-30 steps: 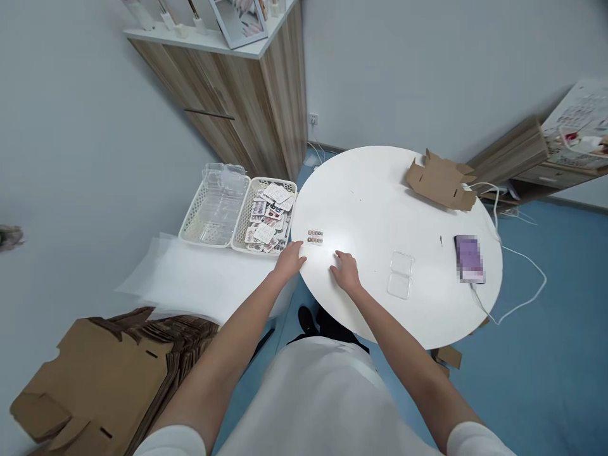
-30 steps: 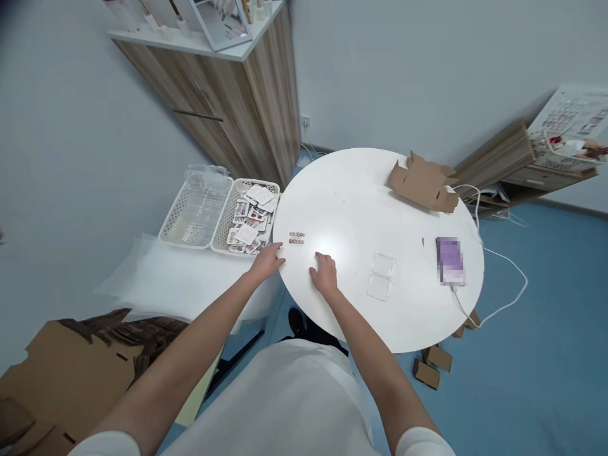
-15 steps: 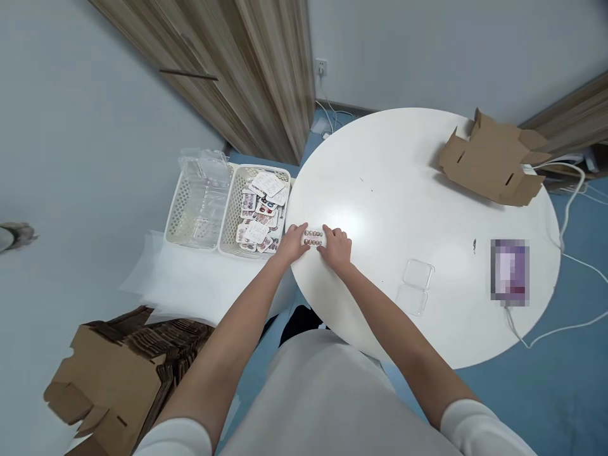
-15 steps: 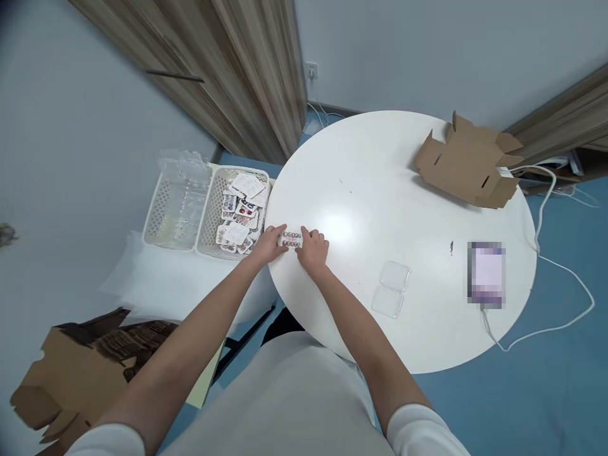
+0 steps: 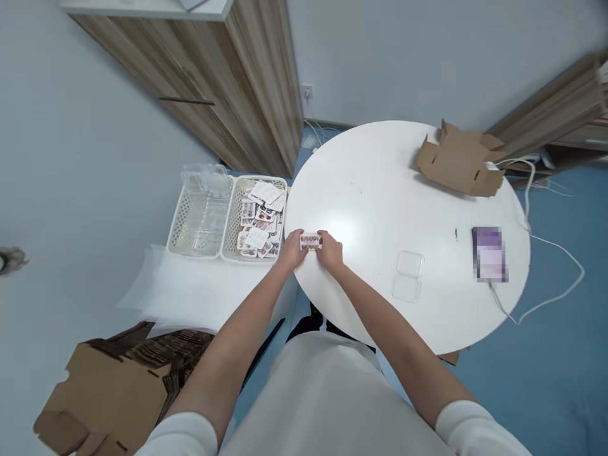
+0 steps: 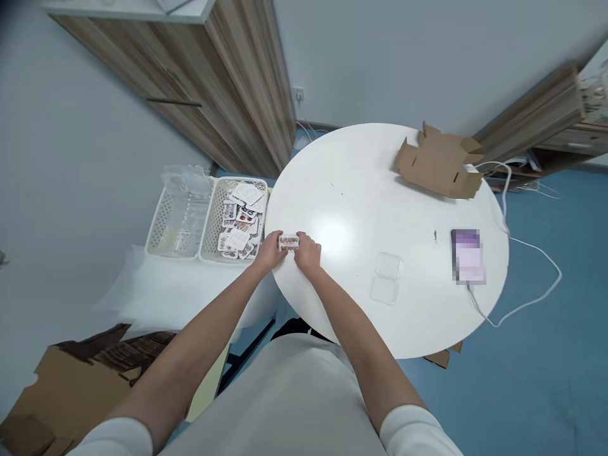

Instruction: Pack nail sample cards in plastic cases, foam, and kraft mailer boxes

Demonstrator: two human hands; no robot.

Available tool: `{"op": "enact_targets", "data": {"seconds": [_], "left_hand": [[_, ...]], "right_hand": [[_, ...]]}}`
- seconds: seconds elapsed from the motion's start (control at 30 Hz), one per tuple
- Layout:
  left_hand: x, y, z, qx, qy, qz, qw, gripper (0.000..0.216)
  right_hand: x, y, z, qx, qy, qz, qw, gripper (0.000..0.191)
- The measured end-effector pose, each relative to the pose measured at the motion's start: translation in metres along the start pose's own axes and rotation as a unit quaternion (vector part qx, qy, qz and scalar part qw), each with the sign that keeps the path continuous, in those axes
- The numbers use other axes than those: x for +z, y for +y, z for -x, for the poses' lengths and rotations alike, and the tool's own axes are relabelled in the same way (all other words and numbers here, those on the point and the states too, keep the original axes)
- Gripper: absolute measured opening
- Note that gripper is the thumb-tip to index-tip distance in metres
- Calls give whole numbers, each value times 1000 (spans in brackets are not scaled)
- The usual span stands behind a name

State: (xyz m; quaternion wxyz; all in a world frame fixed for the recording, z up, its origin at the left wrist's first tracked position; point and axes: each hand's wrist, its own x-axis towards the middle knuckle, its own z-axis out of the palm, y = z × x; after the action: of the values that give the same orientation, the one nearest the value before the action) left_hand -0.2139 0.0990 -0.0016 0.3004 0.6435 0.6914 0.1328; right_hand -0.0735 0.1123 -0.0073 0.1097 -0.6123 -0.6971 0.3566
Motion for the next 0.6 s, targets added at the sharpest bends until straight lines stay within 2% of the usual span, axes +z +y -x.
{"op": "enact_targets", "data": {"seconds": [0.13, 0.27, 0.43, 0.6], "left_hand": [[-8, 3, 25, 48, -19, 27, 998, 71], [-13, 5, 56, 105, -46, 52, 992, 73], [-1, 5, 89, 145, -45, 93, 984, 71], [9, 10, 109, 206, -82, 107, 969, 69]], "right_hand": [[-3, 1, 30, -26, 24, -76, 996, 53], [-9, 5, 69, -54, 37, -97, 993, 61], [-11, 10, 115, -39, 62, -93, 993, 62], [-16, 20, 152, -22, 69, -96, 993, 61]]}}
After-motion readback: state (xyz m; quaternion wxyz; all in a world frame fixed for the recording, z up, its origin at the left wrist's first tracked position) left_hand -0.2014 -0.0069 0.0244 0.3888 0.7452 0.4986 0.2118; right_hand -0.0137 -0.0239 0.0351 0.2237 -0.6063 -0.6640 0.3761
